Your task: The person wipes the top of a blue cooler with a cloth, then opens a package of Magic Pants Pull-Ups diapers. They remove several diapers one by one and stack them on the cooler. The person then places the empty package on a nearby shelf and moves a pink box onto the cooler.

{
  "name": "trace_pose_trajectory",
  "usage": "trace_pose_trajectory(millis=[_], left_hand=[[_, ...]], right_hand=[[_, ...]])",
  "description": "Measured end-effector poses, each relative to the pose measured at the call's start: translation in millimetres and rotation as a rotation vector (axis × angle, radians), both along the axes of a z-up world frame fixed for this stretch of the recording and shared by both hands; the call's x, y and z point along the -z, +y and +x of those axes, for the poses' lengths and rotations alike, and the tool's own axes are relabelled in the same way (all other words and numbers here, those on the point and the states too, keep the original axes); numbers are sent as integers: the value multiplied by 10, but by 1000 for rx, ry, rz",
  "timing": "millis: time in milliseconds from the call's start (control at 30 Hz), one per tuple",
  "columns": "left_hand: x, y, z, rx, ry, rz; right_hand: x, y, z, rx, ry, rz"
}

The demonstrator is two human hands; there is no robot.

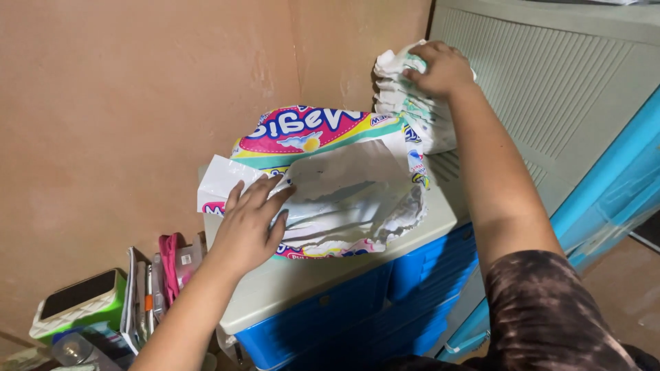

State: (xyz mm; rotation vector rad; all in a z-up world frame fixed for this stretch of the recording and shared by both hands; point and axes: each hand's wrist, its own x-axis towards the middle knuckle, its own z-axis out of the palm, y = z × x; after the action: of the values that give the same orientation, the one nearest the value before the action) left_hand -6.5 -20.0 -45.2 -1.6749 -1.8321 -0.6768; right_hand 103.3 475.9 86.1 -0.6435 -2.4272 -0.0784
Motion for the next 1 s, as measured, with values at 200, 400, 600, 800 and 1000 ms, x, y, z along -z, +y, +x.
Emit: trace_pose_trajectory(millis=[200, 400, 600, 800, 1000], left_hand=[[-14, -26, 16, 24, -37, 31], [-226, -166, 18, 89, -153, 262], [-194, -778, -739, 228, -278, 251], [87, -648, -1525, 125, -419, -128], [-48, -208, -1295, 395, -519, -63]], right_hand=[[196, 311, -108, -65, -22, 62], [89, -332, 168, -207, 204, 464], [223, -1689, 1282, -690, -26, 162], [740, -1995, 1591, -505, -50, 156], [876, -1963, 1351, -786, 0, 158]])
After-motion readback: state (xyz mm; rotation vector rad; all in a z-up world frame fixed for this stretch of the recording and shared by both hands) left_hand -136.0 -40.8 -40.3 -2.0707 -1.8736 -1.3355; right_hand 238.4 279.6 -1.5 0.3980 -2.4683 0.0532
